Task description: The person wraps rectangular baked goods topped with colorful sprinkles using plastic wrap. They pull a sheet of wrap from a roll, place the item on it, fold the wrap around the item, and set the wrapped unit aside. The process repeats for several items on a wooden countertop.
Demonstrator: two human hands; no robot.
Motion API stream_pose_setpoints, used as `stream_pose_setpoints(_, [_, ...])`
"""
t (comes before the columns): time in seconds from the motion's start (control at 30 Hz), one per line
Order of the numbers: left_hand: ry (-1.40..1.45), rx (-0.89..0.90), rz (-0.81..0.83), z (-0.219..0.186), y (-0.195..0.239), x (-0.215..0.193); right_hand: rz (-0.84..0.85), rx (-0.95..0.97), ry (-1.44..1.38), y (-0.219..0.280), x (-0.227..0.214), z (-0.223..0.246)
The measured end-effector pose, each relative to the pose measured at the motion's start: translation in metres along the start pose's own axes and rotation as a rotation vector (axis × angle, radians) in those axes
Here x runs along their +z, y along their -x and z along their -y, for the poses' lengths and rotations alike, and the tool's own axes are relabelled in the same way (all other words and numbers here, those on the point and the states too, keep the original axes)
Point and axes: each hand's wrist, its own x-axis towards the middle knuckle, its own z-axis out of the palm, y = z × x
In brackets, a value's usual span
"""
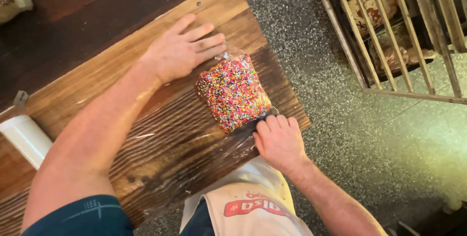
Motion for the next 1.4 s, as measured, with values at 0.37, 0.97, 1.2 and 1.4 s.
stream_pose_setpoints(0.37, [0.059, -0.119, 0.127, -0.001, 0.011, -0.017, 0.075, -0.044, -0.041, 0.026, -0.002, -0.003])
stream_pose_setpoints(0.97, [-0.064, -1.087, -0.134, -0.164, 0.148, -0.178, -0.429, -0.224, -0.552, 0.015, -0.074, -0.013])
stream_pose_setpoints(1.2, [-0.217, -1.427, -0.227, -0.240, 0.276, -0.146, -0.403, -0.379, -0.810, -0.054, -0.068, 0.094])
stream_pose_setpoints(1.4, [-0.016, -1.481, -0.339, -0.229, 0.326, -0.123, -0.233, -0.416, -0.741, -0.178, -0.025, 0.243])
